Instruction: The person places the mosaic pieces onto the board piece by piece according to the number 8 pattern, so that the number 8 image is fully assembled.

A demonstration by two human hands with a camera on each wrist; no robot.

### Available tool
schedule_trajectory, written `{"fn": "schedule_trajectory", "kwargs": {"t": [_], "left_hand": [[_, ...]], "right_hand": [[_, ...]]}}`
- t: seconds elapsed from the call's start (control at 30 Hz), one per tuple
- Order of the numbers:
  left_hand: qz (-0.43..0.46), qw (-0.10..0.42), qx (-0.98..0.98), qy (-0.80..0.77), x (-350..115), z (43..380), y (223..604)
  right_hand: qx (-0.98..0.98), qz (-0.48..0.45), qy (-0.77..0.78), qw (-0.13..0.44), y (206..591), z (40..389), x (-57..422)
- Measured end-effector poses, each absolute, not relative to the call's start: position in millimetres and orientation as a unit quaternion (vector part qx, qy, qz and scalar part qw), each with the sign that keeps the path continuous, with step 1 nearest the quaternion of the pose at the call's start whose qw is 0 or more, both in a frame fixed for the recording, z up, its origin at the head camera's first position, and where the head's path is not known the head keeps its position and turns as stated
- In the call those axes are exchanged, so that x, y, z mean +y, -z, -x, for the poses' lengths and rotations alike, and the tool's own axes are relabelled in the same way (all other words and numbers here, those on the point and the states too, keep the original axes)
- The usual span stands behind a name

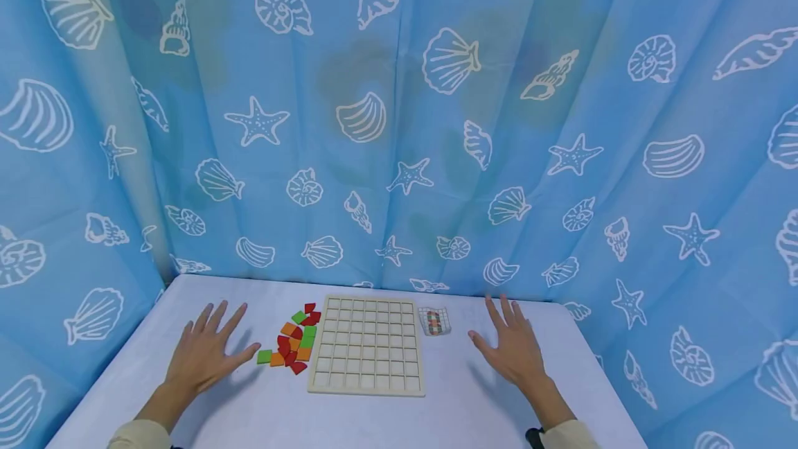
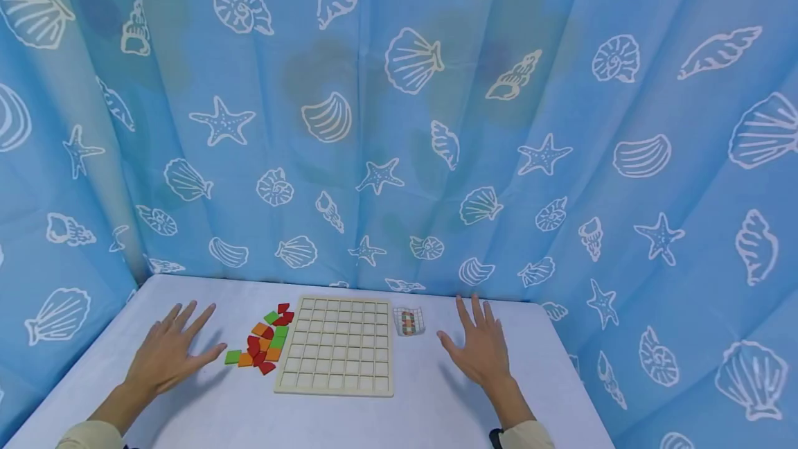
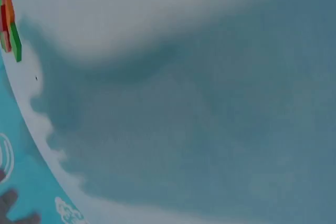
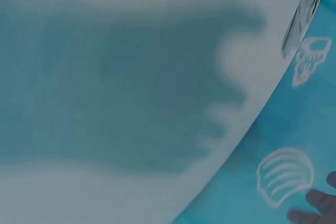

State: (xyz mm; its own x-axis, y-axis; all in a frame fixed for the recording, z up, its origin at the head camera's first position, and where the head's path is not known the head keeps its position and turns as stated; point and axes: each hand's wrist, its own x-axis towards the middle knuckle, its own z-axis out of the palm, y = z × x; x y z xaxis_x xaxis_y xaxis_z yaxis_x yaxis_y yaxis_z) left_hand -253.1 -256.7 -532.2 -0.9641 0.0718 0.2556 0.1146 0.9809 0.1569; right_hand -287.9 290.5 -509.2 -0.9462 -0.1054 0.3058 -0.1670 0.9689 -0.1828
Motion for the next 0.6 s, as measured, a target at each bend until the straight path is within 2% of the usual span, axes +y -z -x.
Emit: {"fn": "schedule_trajectory", "kwargs": {"t": [0.1, 0.23, 0.33, 0.47, 0.6], "left_hand": [[0.044, 0.1, -0.989, 0.104, -249.1, 255.5, 532.1], [0.033, 0.054, -0.984, 0.165, -235.7, 264.1, 535.6], [0.022, 0.026, -0.978, 0.206, -225.4, 271.2, 538.2], [0.011, 0.0, -0.975, 0.224, -214.2, 274.3, 539.9], [0.011, -0.011, -0.971, 0.237, -208.4, 274.1, 541.1]], "right_hand": [[-0.973, -0.061, -0.195, 0.107, 513.2, 284.2, 271.3], [-0.946, -0.048, -0.321, 0.018, 520.2, 274.5, 236.2], [-0.928, -0.048, -0.369, -0.03, 524.2, 266.8, 212.8], [-0.919, -0.066, -0.385, -0.047, 532.4, 262.3, 195.5], [-0.924, -0.088, -0.371, -0.032, 540.2, 262.0, 191.8]]}}
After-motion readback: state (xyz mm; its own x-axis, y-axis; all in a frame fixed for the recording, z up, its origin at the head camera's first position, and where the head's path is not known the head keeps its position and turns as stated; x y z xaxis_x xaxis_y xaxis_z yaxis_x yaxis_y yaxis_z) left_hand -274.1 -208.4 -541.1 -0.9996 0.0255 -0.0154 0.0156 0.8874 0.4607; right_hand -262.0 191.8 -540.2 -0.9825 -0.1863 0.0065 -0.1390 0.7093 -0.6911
